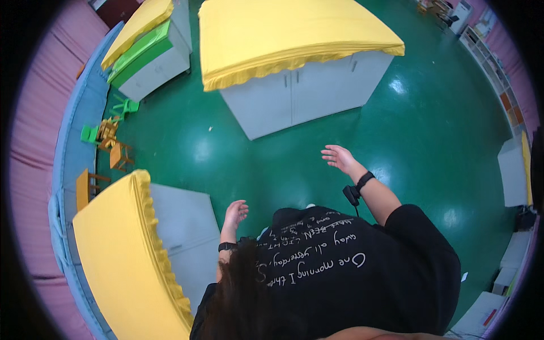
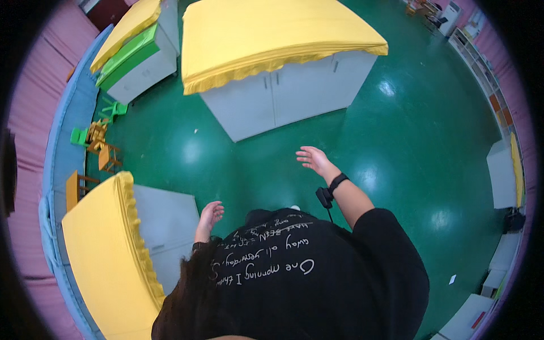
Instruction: The person walks over to a table, retrieves a yellow shirt, and lays it flat on a pink mattress before carefully folding it by hand.
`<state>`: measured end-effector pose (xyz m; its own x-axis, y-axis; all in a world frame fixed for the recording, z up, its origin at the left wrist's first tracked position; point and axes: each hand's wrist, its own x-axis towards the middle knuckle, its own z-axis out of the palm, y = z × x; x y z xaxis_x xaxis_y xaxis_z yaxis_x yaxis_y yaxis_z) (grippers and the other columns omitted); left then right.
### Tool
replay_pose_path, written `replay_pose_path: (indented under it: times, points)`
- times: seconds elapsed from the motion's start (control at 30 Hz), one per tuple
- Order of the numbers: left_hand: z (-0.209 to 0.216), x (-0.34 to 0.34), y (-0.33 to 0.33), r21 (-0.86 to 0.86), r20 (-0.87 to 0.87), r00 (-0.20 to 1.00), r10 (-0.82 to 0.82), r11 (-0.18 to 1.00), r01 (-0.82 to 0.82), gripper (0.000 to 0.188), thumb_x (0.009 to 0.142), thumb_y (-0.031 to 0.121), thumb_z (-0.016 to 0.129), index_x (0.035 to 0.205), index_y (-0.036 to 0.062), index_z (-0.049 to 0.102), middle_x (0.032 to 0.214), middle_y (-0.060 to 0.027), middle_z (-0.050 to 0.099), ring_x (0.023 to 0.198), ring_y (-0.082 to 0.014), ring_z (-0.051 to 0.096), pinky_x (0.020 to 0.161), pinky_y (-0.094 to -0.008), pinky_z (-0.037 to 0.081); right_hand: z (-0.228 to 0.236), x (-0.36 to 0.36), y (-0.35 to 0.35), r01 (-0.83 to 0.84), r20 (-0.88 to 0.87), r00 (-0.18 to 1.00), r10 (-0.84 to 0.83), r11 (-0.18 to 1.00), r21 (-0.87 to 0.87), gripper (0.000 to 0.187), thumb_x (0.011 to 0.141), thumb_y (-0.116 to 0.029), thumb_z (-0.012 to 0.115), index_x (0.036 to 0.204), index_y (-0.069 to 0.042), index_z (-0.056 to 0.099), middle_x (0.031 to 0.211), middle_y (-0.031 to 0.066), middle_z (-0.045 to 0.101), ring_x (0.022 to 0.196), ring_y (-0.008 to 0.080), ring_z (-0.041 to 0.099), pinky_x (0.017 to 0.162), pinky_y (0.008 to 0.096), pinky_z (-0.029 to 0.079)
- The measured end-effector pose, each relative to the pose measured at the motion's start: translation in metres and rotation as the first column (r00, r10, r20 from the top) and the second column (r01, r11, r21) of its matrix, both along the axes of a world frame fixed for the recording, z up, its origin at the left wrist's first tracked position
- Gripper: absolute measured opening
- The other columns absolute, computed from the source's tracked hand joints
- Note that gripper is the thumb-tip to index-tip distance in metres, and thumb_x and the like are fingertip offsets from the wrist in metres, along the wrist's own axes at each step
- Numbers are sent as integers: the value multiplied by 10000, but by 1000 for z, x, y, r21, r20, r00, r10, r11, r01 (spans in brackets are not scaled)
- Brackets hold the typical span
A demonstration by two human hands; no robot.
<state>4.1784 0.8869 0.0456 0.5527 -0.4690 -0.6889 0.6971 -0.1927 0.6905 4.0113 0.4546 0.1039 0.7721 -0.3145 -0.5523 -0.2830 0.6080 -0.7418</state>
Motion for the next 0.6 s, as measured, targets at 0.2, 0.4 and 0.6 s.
replay_pose_path:
  times: [0.2, 0.4, 0.6]
  points:
    - [25, 28, -100, 120, 13, 967, -253, 961, 250, 213, 862, 210, 430, 1018, 95, 519, 840, -38, 575, 705, -126, 553, 592, -257, 438, -17, -43, -73, 240, -60, 970, -236, 969, 67, 289, 890, -223, 390, 1130, -67, 431, 1064, 92, 572, 898, 195, 568, 695, 312, 447]
    - [19, 74, -182, 140, -13, 956, -294, 946, 292, 216, 852, 216, 440, 1011, 96, 522, 832, -26, 577, 699, -116, 553, 586, -256, 437, -45, -51, -115, 317, -224, 934, -277, 934, 166, 288, 890, -233, 372, 1114, -65, 437, 1068, 88, 570, 903, 201, 570, 674, 325, 456]
    - [4, 152, -265, 93, -55, 948, -315, 943, 319, 229, 847, 234, 434, 1002, 92, 527, 841, -26, 584, 735, -122, 545, 642, -291, 441, -30, -3, -190, 472, -170, 876, -452, 875, 106, 305, 891, -229, 366, 1140, -63, 425, 1113, 91, 543, 935, 196, 554, 691, 316, 455]
